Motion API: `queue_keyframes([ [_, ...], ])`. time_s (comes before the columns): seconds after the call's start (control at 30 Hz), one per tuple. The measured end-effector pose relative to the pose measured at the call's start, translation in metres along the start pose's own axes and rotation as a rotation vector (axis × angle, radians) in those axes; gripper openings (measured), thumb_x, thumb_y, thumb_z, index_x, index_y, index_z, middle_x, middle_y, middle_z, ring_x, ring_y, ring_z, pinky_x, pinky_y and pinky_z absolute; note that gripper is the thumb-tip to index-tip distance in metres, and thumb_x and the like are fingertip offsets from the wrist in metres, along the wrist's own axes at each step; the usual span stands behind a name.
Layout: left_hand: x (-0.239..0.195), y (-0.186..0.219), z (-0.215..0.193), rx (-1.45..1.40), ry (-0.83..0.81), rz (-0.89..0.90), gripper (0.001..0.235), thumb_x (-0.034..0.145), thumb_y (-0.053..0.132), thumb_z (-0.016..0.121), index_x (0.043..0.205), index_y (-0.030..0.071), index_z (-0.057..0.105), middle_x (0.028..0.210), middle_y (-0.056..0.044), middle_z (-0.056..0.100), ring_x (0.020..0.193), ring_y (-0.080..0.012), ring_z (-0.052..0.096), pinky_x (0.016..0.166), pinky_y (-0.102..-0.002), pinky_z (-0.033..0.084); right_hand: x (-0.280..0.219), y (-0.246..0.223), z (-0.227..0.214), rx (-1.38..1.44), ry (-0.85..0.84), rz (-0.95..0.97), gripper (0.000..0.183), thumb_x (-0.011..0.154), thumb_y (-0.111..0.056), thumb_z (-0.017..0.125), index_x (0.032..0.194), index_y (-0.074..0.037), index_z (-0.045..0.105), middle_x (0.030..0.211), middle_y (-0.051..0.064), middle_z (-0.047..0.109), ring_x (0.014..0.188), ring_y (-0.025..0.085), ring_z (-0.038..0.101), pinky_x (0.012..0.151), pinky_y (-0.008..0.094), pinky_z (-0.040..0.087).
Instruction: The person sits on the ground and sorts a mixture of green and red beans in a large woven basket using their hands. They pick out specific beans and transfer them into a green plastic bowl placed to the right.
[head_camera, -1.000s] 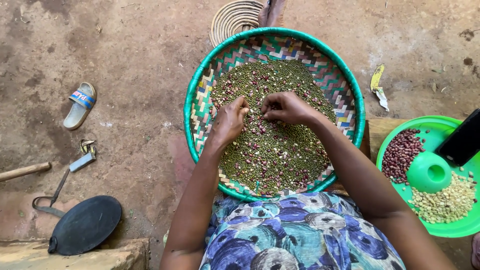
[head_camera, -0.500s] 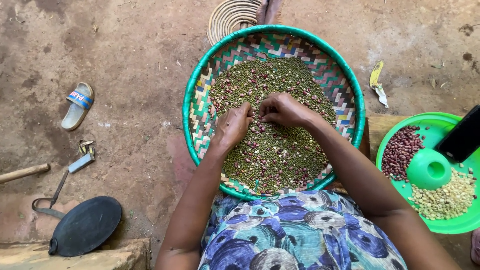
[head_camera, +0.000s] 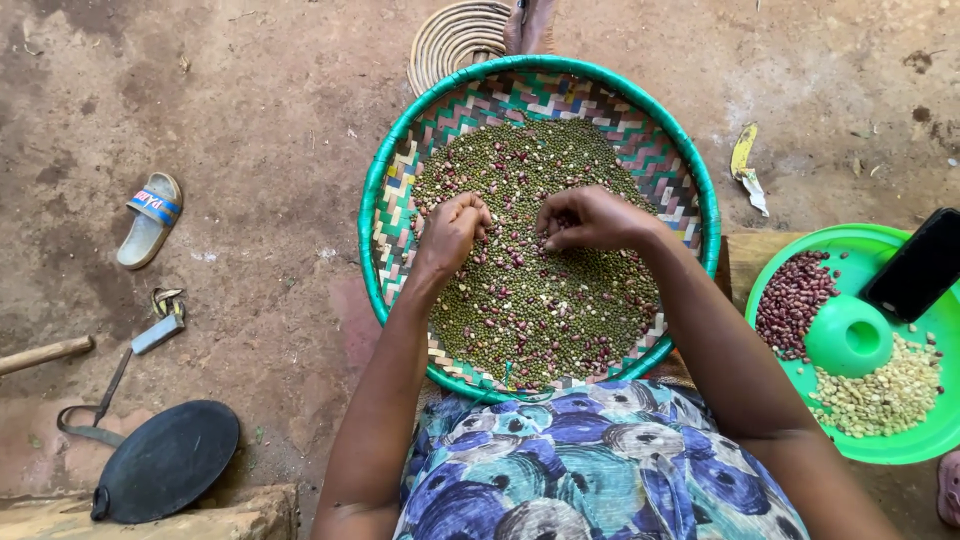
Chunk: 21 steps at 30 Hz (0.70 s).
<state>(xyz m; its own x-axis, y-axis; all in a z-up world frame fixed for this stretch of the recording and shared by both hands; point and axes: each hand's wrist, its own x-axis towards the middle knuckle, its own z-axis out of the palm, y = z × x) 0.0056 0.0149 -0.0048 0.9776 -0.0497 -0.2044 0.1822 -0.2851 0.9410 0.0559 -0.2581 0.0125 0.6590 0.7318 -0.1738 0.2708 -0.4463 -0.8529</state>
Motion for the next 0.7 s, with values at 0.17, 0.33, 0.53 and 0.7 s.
queue_keyframes([
  [0.17, -0.02, 0.014, 0.004, 0.163, -0.034, 0.111, 0.02, 0.094, 0.028, 0.073, 0.089, 0.009, 0.075, 0.066, -0.012, 0.066, 0.064, -0.0224, 0.06, 0.061, -0.039, 0.045, 0.015, 0.032, 0.019, -0.179, 0.029, -0.11, 0.023, 0.078, -0.019, 0.091, 0.095, -0.011, 0.078, 0.083, 0.012, 0.073, 0.086, 0.034, 0.075, 0.081, 0.046, 0.057],
  [0.33, -0.017, 0.012, 0.032, 0.358, -0.179, 0.294, 0.014, 0.095, 0.018, 0.075, 0.103, 0.007, 0.073, 0.076, -0.02, 0.072, 0.075, -0.0421, 0.071, 0.068, -0.049, 0.053, 0.025, 0.057, 0.026, -0.23, 0.04, -0.106, 0.02, 0.083, -0.021, 0.088, 0.094, -0.01, 0.076, 0.083, 0.015, 0.071, 0.087, 0.039, 0.074, 0.082, 0.049, 0.058],
  [0.53, -0.009, -0.022, 0.072, 0.861, -0.242, 0.325, 0.024, 0.103, 0.027, 0.063, 0.123, 0.015, 0.058, 0.097, -0.018, 0.078, 0.087, -0.0445, 0.077, 0.076, -0.061, 0.061, 0.014, 0.039, 0.022, -0.161, 0.077, -0.058, 0.012, 0.09, -0.01, 0.073, 0.1, -0.007, 0.069, 0.088, 0.02, 0.071, 0.092, 0.044, 0.074, 0.081, 0.052, 0.056],
  [0.7, 0.003, -0.052, 0.082, 0.907, -0.208, 0.381, 0.016, 0.106, 0.028, 0.057, 0.111, 0.012, 0.053, 0.085, -0.019, 0.075, 0.08, -0.0448, 0.077, 0.072, -0.06, 0.061, 0.009, 0.032, 0.015, -0.145, 0.119, -0.069, 0.013, 0.089, -0.01, 0.064, 0.101, -0.007, 0.069, 0.092, 0.026, 0.068, 0.097, 0.053, 0.068, 0.087, 0.058, 0.053],
])
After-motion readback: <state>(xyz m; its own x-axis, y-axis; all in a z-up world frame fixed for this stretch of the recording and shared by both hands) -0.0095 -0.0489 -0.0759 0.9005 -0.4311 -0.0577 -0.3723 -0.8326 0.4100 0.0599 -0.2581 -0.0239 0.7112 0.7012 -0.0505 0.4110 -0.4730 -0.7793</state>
